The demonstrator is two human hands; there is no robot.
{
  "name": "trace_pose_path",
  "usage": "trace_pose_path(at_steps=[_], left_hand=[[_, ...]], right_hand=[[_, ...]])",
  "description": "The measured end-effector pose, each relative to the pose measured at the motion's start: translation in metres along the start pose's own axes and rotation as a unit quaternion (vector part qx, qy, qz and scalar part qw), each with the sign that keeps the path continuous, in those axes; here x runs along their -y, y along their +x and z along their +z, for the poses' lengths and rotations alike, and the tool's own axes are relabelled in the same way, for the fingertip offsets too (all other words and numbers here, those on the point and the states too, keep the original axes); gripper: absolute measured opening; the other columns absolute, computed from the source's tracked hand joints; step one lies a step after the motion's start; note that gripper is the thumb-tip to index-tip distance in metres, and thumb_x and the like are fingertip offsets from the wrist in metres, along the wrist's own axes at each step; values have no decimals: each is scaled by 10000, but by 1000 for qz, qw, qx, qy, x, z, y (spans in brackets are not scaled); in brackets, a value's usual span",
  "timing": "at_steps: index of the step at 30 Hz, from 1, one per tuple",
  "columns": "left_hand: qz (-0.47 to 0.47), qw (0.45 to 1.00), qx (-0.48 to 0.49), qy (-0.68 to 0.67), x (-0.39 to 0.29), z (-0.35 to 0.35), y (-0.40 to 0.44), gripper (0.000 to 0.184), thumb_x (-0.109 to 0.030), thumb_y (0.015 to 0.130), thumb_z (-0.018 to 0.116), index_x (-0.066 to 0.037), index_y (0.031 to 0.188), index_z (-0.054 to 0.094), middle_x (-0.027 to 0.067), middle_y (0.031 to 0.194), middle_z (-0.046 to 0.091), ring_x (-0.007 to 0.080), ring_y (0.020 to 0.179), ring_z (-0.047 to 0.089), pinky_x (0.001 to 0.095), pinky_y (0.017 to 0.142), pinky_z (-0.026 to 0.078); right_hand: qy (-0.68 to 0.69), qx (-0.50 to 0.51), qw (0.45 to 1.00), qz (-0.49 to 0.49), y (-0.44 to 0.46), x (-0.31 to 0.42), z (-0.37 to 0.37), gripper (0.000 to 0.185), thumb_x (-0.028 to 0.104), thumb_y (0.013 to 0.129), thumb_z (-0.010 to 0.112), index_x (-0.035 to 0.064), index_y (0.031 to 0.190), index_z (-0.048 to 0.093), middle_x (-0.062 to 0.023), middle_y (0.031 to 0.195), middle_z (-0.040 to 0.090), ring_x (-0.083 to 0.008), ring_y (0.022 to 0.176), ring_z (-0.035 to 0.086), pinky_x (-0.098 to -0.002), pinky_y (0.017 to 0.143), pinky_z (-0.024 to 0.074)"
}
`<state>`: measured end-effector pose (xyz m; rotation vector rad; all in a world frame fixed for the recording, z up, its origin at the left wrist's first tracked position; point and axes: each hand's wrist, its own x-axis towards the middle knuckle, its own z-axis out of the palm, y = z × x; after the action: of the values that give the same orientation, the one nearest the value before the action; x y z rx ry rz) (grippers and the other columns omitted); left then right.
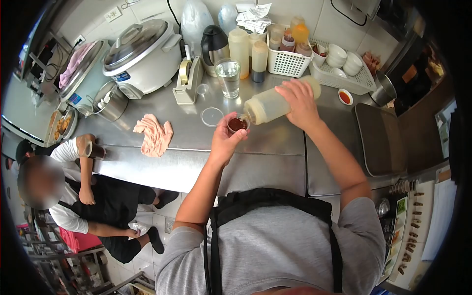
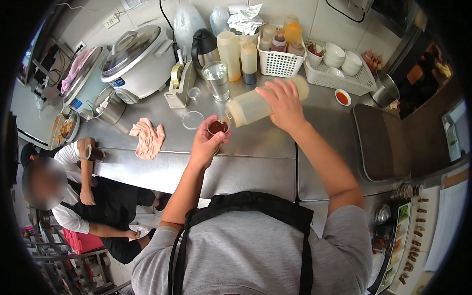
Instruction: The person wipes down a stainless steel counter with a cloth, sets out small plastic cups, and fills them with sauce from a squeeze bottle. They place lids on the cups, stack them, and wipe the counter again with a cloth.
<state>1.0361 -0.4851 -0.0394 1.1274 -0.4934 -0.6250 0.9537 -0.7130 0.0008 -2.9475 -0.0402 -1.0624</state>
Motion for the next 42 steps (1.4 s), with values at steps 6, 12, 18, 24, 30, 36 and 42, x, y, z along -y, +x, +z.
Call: trace_pose_path(at_steps=[6, 12, 18, 24, 30, 36, 42], left_hand=[[12, 1000, -5, -20, 0, 2, -3, 531, -64, 747, 647, -9, 1170, 331, 120, 998, 527, 205, 861, 575, 276, 706, 485], [24, 999, -16, -23, 11, 5, -7, 514, -52, 720, 671, -86, 1095, 321, 95, 994, 506, 218, 868, 573, 286, 700, 486], [41, 999, -7, -16, 17, 8, -7, 537, -47, 704, 682, -105, 1084, 306, 83, 992, 486, 209, 861, 568, 291, 716, 483], [23, 998, 47, -19, 28, 20, -7, 556, -61, 691, 701, -91, 1089, 314, 71, 1025, 474, 187, 899, 542, 297, 755, 478], [36, 995, 91, -29, 31, 30, -11, 606, -119, 699, 709, -69, 1152, 310, 71, 1039, 463, 180, 926, 523, 309, 797, 466], [106, 986, 96, 86, 42, 22, -9, 597, -142, 717, 699, -54, 1149, 297, 81, 1032, 467, 174, 901, 532, 303, 779, 466], [29, 994, 101, -34, 35, 30, -13, 514, -35, 707, 677, -75, 1042, 290, 54, 968, 450, 85, 843, 493, 237, 729, 434]], right_hand=[[310, -22, 916, 253, -17, 6, 44, 760, 103, 575, 733, 53, 1221, 336, -136, 1159, 443, -286, 1111, 413, -379, 949, 327], [436, -79, 835, 327, -39, -14, 88, 822, 127, 592, 733, 23, 1249, 251, -138, 1174, 427, -252, 1103, 421, -362, 932, 345], [226, -207, 914, 266, -51, 2, 59, 654, 161, 663, 693, 18, 1201, 349, -116, 1103, 463, -216, 993, 475, -339, 868, 387], [648, 79, 734, 190, -4, 52, 19, 421, 267, 851, 514, 39, 1190, 411, -94, 947, 534, -161, 895, 513, -295, 842, 397], [738, 303, 578, 173, 30, 74, 18, 542, 410, 907, 362, 46, 1302, 292, -82, 898, 543, -133, 875, 511, -266, 827, 404], [717, 265, 634, 118, 27, 75, 3, 432, 426, 887, 397, 32, 998, 534, -66, 890, 509, -125, 862, 479, -267, 785, 393], [658, 207, 706, 161, 8, 54, -5, 356, 317, 773, 624, 89, 604, 409, -47, 978, 448, -120, 887, 423, -275, 805, 359]])
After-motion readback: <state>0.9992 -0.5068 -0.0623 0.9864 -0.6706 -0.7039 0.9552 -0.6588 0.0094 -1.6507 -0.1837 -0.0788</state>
